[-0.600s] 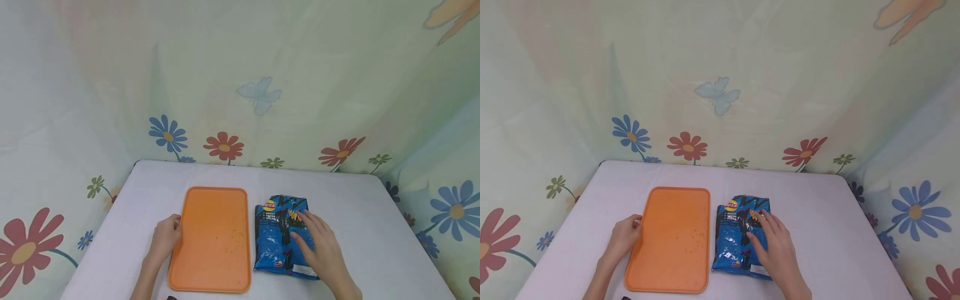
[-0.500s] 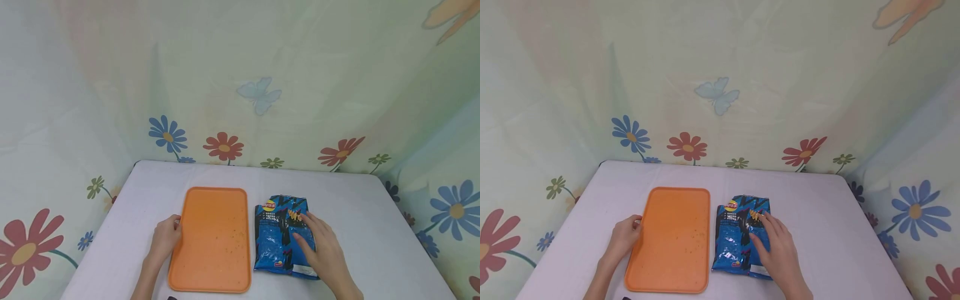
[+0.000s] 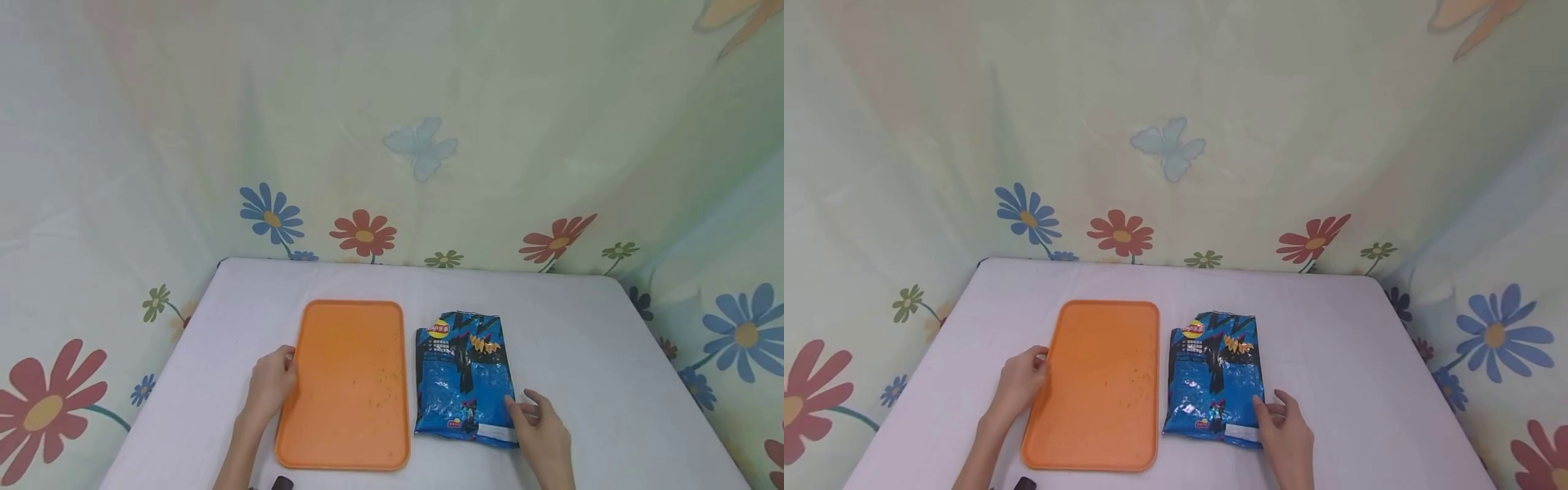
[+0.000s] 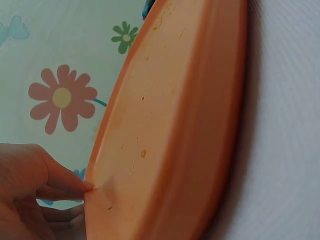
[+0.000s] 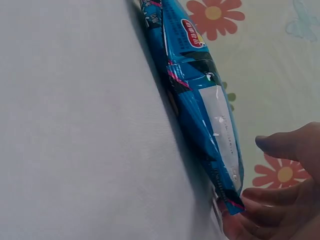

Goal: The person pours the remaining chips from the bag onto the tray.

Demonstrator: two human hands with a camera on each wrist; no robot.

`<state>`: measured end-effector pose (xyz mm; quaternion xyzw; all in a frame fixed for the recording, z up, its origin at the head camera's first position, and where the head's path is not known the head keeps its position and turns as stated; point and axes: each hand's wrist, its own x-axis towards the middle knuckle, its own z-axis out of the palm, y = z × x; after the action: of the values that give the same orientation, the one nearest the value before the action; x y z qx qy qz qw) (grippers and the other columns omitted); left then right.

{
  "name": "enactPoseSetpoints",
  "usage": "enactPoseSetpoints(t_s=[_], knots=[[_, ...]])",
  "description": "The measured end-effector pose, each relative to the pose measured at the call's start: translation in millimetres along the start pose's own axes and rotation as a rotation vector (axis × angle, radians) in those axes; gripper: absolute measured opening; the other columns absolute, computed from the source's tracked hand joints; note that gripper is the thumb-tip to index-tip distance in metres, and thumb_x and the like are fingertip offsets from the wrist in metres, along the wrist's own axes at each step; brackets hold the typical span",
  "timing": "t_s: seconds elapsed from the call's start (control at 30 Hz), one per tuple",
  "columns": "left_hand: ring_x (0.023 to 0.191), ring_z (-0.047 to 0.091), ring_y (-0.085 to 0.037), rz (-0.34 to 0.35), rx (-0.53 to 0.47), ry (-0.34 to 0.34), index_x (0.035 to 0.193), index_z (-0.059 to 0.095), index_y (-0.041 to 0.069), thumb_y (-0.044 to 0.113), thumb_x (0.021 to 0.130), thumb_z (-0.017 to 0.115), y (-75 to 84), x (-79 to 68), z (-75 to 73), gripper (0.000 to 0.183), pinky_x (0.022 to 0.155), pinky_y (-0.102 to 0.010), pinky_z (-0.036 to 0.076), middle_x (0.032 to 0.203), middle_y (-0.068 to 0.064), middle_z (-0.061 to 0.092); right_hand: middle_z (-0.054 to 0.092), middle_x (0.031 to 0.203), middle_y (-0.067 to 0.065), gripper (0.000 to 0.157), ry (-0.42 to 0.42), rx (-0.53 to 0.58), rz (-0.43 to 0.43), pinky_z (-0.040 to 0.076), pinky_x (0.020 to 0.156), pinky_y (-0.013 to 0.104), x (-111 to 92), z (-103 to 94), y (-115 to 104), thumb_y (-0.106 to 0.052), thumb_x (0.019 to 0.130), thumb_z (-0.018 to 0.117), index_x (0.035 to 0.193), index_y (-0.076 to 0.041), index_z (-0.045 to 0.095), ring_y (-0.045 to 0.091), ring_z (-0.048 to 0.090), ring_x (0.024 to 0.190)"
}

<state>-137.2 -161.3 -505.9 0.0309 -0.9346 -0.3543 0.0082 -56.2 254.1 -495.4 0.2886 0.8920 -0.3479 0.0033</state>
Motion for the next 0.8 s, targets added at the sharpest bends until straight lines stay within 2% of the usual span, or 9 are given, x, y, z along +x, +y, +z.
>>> enactPoseSetpoints(t_s=[0.1, 0.13, 0.23, 0.4, 0.57, 0.67, 0.8], knots=[[0.058, 0.056, -0.013, -0.005, -0.008, -0.003, 0.124, 0.064, -0.011, -0.001, 0.095, 0.061, 0.9, 1.0, -0.6, 0.03, 0.049, -0.025, 0.047, 0.087, -0.016, 0.071, 0.059, 0.126, 0.037, 0.067, -0.023, -0.009, 0.032, 0.056, 0.09, 0.053, 0.0, 2.0, 2.5, -0.042, 0.106, 0.054, 0.146, 0.01, 0.042, 0.052, 0.059, 0.116], [0.059, 0.057, -0.013, -0.007, -0.011, -0.005, 0.124, 0.064, -0.011, -0.001, 0.096, 0.061, 0.9, 1.2, -0.7, 0.03, 0.049, -0.025, 0.047, 0.087, -0.016, 0.071, 0.058, 0.125, 0.038, 0.066, -0.036, -0.004, 0.039, 0.053, 0.094, 0.058, -0.1, 2.5, 3.5, -0.041, 0.106, 0.053, 0.144, 0.011, 0.043, 0.052, 0.058, 0.115], [0.06, 0.058, -0.013, -0.009, -0.009, -0.005, 0.124, 0.064, -0.011, -0.001, 0.096, 0.061, 1.3, 1.0, -1.2, 0.03, 0.05, -0.025, 0.048, 0.089, -0.017, 0.072, 0.06, 0.123, 0.037, 0.065, -0.069, -0.006, 0.054, 0.052, 0.095, 0.057, -1.6, 3.9, 5.3, -0.043, 0.106, 0.053, 0.14, 0.012, 0.047, 0.049, 0.058, 0.112], [0.06, 0.058, -0.014, -0.015, 0.0, -0.004, 0.124, 0.064, -0.01, -0.001, 0.096, 0.061, 0.6, 0.4, -1.0, 0.03, 0.051, -0.026, 0.048, 0.09, -0.017, 0.072, 0.064, 0.111, 0.033, 0.062, -0.105, -0.017, 0.037, 0.055, 0.089, 0.051, -4.5, 6.1, 6.6, -0.042, 0.105, 0.055, 0.128, 0.016, 0.056, 0.04, 0.062, 0.099], [0.06, 0.058, -0.014, -0.025, -0.003, -0.01, 0.125, 0.064, -0.01, 0.0, 0.096, 0.061, 0.0, 0.5, -0.4, 0.031, 0.051, -0.026, 0.048, 0.089, -0.017, 0.071, 0.065, 0.103, 0.029, 0.05, -0.08, 0.005, 0.028, 0.054, 0.082, 0.047, -8.2, 8.8, 5.6, -0.033, 0.104, 0.059, 0.123, 0.014, 0.058, 0.035, 0.06, 0.091], [0.061, 0.058, -0.014, -0.023, -0.002, -0.009, 0.125, 0.064, -0.01, 0.001, 0.096, 0.06, -0.4, 1.2, 0.1, 0.031, 0.051, -0.026, 0.048, 0.09, -0.016, 0.072, 0.064, 0.107, 0.03, 0.048, -0.038, 0.026, 0.025, 0.052, 0.086, 0.05, -10.2, 11.5, 5.3, -0.033, 0.105, 0.058, 0.125, 0.011, 0.057, 0.038, 0.058, 0.095], [0.061, 0.058, -0.014, -0.018, 0.0, -0.004, 0.124, 0.065, -0.009, 0.001, 0.096, 0.06, -0.2, 1.8, 0.1, 0.031, 0.052, -0.026, 0.048, 0.089, -0.016, 0.072, 0.06, 0.125, 0.035, 0.052, 0.014, 0.062, 0.012, 0.049, 0.099, 0.06, -11.8, 14.6, 6.4, -0.039, 0.106, 0.054, 0.128, 0.008, 0.053, 0.052, 0.057, 0.117]])
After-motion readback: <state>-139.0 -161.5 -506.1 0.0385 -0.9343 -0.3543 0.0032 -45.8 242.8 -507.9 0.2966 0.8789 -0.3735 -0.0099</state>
